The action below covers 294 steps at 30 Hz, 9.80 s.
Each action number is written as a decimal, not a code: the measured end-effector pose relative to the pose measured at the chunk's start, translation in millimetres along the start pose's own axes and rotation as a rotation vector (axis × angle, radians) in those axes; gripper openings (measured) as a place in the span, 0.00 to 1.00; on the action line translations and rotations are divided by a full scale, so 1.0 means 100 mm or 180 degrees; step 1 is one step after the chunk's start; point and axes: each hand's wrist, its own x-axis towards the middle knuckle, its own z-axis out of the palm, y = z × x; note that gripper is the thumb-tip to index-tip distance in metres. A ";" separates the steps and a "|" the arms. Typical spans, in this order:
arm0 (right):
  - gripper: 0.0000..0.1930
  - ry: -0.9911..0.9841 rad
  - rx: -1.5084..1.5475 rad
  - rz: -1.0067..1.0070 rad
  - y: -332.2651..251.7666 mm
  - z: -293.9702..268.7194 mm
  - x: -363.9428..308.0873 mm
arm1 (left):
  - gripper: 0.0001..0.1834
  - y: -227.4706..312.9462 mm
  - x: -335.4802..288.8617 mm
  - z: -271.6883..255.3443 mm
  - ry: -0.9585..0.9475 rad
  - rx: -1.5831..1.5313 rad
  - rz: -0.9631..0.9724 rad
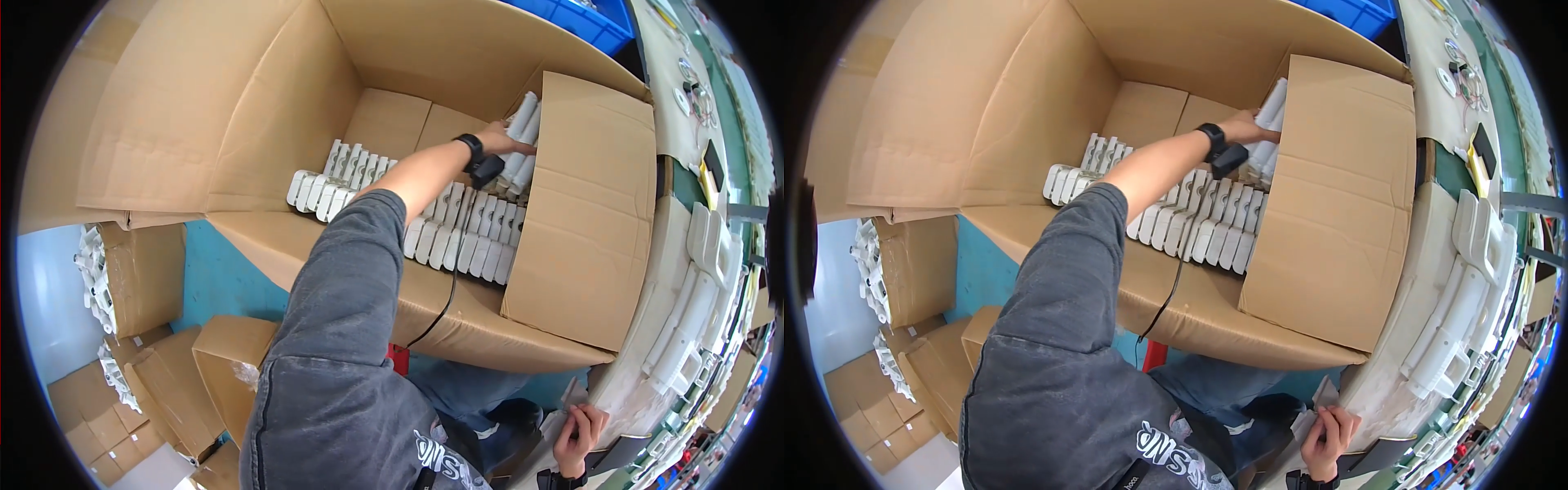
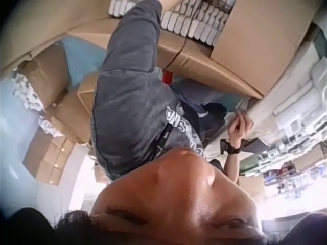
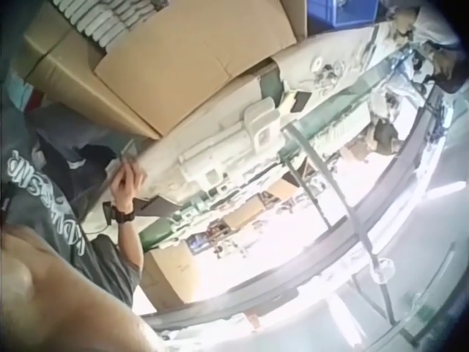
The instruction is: The person picks up a white plastic housing from a box, peels the backing off a black foam pad, and sticks the pad onto the housing. They then press a second white housing piece onto the first and stack the assembled unit onto a pile.
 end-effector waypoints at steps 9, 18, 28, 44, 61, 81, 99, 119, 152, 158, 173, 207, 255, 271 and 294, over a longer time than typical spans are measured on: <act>0.12 -0.0053 0.0007 0.0031 -0.01 0.00 -0.01 | 0.54 -0.10 -0.37 -0.42 -0.0707 -0.0424 -0.0304; 0.12 -0.0040 0.0012 0.0046 -0.01 0.00 0.00 | 0.76 0.16 -0.27 0.03 0.0541 0.0419 -0.0115; 0.12 0.0107 0.0066 0.0065 -0.06 0.00 0.04 | 0.77 0.31 0.22 0.41 0.1050 0.1026 -0.1207; 0.15 0.0290 0.0380 0.0064 -0.01 -0.04 0.04 | 0.41 0.55 -0.64 -0.65 -0.0216 0.0251 -0.0967; 0.22 0.0530 0.1654 0.0135 0.01 -0.27 -0.22 | 0.48 2.30 -3.63 -0.71 -0.0807 -0.2506 0.1205; 0.27 0.1821 0.4591 0.1587 0.64 -1.73 -0.21 | 0.39 3.43 -3.45 2.11 -0.1735 -0.2679 0.1153; 0.39 -0.1506 0.4450 0.0670 -0.16 -1.32 0.28 | 0.36 3.50 -3.37 0.98 -0.3182 -0.0513 0.0102; 0.49 0.4116 0.5404 0.2311 0.17 -1.25 3.28 | 0.42 3.96 -1.29 0.90 -0.0987 -0.0941 0.1604; 0.20 0.3085 0.1742 0.0175 1.44 -2.13 1.48 | 0.43 3.73 -1.03 1.93 -0.0287 -0.1719 0.2428; 0.39 0.2004 0.2923 0.1341 1.94 -1.46 1.63 | 0.42 3.69 -0.86 2.04 0.0224 -0.1651 0.2767; 0.41 0.3106 0.2825 0.1630 1.79 -1.43 1.88 | 0.44 3.90 -0.96 2.15 0.0925 -0.1475 0.2127; 0.28 0.4885 0.2365 0.1319 1.97 -1.17 2.27 | 0.31 3.85 -0.78 2.14 0.0985 -0.1628 0.2612; 0.14 -0.0514 -0.0416 -0.0038 0.19 -0.11 -0.22 | 0.65 -0.03 0.68 0.97 0.0968 0.0347 0.0181; 0.11 -0.0622 -0.0453 -0.0270 0.20 -0.10 -0.22 | 0.38 -0.17 0.72 0.65 0.1318 0.1173 0.0930; 0.15 -0.0222 -0.0207 0.0070 0.11 -0.10 -0.07 | 0.33 -0.19 0.14 -0.86 0.0759 -0.0929 -0.0648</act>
